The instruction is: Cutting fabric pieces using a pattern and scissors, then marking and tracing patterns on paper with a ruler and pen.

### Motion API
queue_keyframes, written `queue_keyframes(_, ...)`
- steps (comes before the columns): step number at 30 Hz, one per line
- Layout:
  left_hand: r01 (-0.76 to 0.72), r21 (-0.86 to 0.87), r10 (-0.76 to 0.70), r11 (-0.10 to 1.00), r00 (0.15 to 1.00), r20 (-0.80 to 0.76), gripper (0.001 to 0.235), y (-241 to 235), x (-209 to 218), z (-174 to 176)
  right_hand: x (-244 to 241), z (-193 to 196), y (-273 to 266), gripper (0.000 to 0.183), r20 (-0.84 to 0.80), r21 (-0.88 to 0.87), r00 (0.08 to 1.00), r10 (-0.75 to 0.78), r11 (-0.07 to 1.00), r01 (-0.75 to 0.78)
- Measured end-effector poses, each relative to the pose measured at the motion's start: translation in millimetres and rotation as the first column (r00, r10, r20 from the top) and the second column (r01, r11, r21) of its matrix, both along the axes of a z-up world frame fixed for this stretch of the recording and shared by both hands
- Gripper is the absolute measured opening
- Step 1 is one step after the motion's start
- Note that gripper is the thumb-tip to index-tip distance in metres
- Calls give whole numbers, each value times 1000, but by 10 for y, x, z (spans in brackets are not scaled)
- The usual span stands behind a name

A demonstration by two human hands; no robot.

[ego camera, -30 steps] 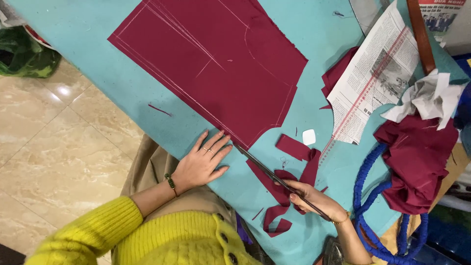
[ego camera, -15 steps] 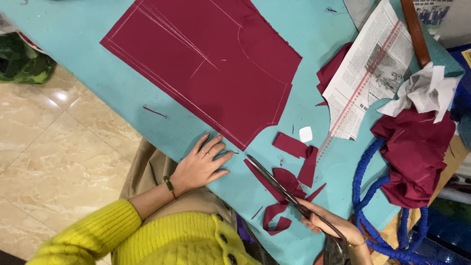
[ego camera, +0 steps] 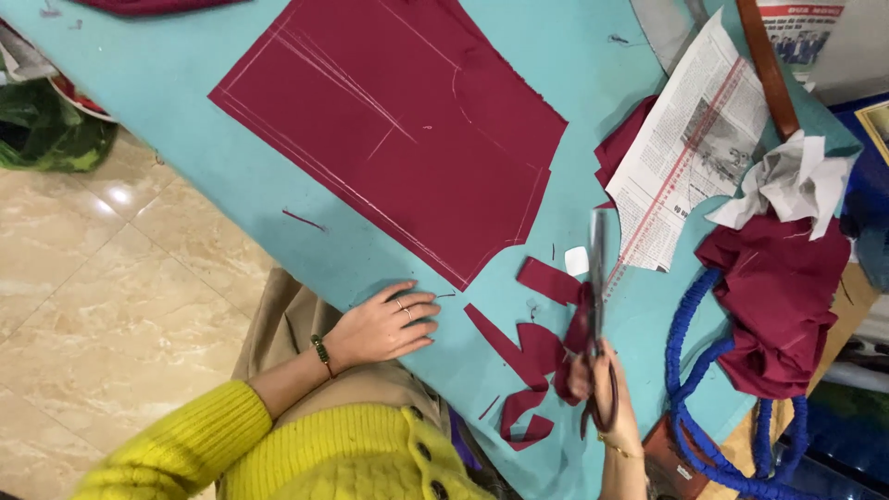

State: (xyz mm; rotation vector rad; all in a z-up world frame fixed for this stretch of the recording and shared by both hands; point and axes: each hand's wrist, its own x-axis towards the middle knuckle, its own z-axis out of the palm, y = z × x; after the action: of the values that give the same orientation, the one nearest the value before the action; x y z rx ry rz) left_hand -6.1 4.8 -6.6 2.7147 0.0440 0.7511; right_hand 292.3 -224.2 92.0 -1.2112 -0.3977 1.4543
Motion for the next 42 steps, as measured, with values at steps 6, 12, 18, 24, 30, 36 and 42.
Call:
queue_keyframes(6, 45, -34, -45, 998, 999, 11, 17, 8, -30, 22, 355, -452, -92, 66, 911, -300, 412, 21, 719, 627)
queue_keyframes(12, 61, -50, -62, 997, 998, -27, 20, -17, -63, -23, 430, -481, -244, 59, 953, -291, 269, 142, 683, 670)
queue_keyframes(18, 93, -92, -95, 991, 995, -19, 17, -10, -66, 56, 405, -703, -426, 61, 935, -291, 350, 51, 674, 679)
queue_keyframes(24, 196, -122, -196, 973, 980, 16, 14, 31, -68, 81, -69, -885, -590, 47, 717, -153, 600, -354, 760, 632)
queue_keyframes(30, 354, -113, -353, 928, 935, 32, 12, 206, -47, 139, -851, -789, -465, 55, 686, -153, 642, -342, 795, 587)
queue_keyframes(36, 455, -131, -458, 881, 889, 10, 10, 712, -156, 238, -1626, -556, -5, 67, 475, -171, 673, -567, 691, 702)
queue_keyframes(42, 584, -185, -595, 791, 803, -9, 9, 1573, -349, 378, -2402, -356, 842, 47, 240, -54, 527, -815, 531, 846)
